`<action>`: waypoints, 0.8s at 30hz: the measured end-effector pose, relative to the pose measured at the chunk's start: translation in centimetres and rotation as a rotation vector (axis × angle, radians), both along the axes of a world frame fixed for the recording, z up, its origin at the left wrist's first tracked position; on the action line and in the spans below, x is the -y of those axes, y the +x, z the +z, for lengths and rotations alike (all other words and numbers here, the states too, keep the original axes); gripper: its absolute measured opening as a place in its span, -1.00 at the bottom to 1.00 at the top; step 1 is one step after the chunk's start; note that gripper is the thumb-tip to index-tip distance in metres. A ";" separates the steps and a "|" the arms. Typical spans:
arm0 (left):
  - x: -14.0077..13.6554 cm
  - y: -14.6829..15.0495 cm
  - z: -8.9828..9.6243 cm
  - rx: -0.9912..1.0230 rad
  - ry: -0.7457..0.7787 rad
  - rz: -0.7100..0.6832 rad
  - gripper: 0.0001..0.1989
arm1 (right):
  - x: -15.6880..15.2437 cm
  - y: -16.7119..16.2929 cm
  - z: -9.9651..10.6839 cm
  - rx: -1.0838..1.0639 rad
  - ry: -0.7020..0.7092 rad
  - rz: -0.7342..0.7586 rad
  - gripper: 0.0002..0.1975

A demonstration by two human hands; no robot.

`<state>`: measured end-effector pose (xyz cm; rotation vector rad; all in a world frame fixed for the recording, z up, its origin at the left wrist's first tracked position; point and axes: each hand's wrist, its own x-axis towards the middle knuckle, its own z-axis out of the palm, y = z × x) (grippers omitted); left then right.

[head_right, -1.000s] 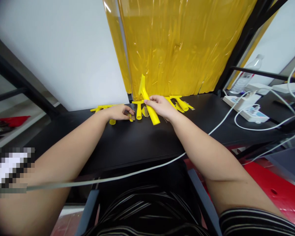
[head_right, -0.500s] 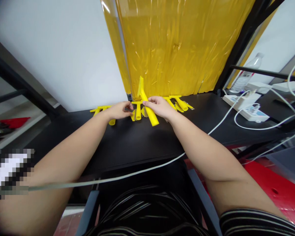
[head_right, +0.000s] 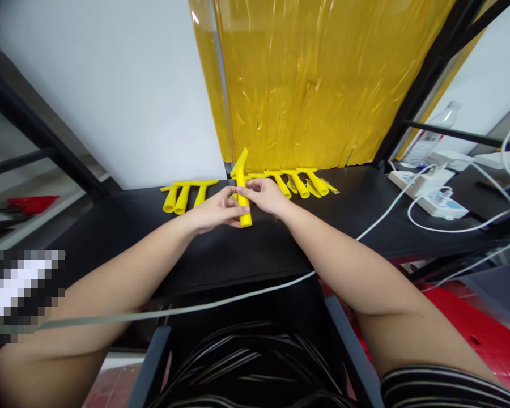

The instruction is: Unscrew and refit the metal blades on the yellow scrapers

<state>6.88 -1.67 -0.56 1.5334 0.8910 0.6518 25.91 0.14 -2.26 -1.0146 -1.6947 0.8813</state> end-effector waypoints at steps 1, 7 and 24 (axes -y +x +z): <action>-0.4 -0.3 0.0 -0.064 0.056 0.044 -0.41 | -0.1 0.1 -0.1 0.031 0.017 -0.014 -0.59; -3.4 -3.6 0.8 -0.797 0.683 0.413 -0.38 | 0.1 0.3 -0.3 0.587 0.347 -0.188 -0.75; -5.5 -3.3 0.2 -1.088 0.744 0.354 -0.64 | 1.0 -0.9 -0.1 0.966 0.327 -0.163 -0.69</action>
